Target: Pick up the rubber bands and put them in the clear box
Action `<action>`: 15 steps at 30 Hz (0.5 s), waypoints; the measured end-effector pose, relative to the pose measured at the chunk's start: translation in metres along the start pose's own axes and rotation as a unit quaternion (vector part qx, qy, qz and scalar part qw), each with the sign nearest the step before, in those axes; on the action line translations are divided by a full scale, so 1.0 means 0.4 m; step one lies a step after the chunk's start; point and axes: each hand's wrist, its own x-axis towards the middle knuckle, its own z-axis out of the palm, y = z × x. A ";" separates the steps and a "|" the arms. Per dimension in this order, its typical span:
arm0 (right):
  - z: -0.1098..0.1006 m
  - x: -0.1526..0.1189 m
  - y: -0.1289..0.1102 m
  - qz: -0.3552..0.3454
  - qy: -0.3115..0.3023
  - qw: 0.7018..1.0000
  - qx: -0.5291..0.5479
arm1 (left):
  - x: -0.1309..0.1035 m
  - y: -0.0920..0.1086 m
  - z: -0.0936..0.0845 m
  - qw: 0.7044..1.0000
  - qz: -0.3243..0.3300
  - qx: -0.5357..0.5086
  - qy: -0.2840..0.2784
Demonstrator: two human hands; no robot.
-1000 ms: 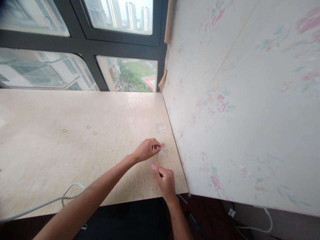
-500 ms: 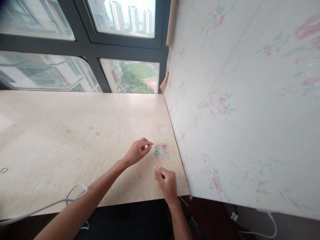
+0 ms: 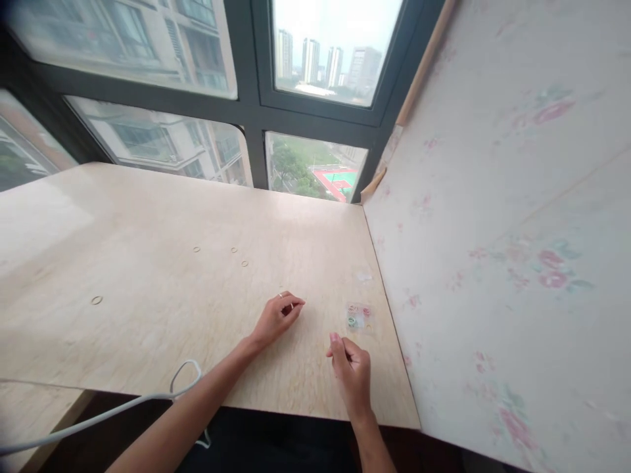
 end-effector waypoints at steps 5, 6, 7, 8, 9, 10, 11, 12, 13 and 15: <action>0.187 0.094 -0.137 -0.091 -0.085 0.992 0.020 | 0.004 0.006 -0.013 0.997 -0.018 -0.070 0.005; 0.229 0.126 -0.161 -0.113 -0.111 0.987 0.007 | 0.003 0.007 -0.016 0.997 -0.012 -0.082 0.005; 0.272 0.159 -0.183 -0.125 -0.137 0.982 -0.015 | 0.002 0.007 -0.018 0.996 -0.006 -0.090 0.004; 0.315 0.195 -0.201 -0.132 -0.167 0.976 -0.046 | 0.001 0.006 -0.019 0.995 -0.002 -0.095 0.002; 0.357 0.230 -0.215 -0.144 -0.195 0.965 -0.097 | 0.000 0.005 -0.020 0.995 -0.002 -0.097 -0.001; 0.397 0.264 -0.225 -0.161 -0.217 0.946 -0.178 | -0.001 0.002 -0.020 0.995 -0.006 -0.099 -0.004; 0.435 0.295 -0.231 -0.178 -0.237 0.915 -0.276 | -0.002 -0.001 -0.020 0.995 -0.013 -0.103 -0.006; 0.470 0.323 -0.233 -0.181 -0.247 0.900 -0.309 | -0.002 -0.005 -0.019 0.993 -0.024 -0.113 -0.005; 0.501 0.347 -0.231 -0.184 -0.253 0.889 -0.334 | -0.001 -0.009 -0.019 0.991 -0.038 -0.125 -0.001; 0.549 0.380 -0.222 -0.187 -0.259 0.868 -0.379 | 0.001 -0.019 -0.016 0.986 -0.069 -0.148 0.017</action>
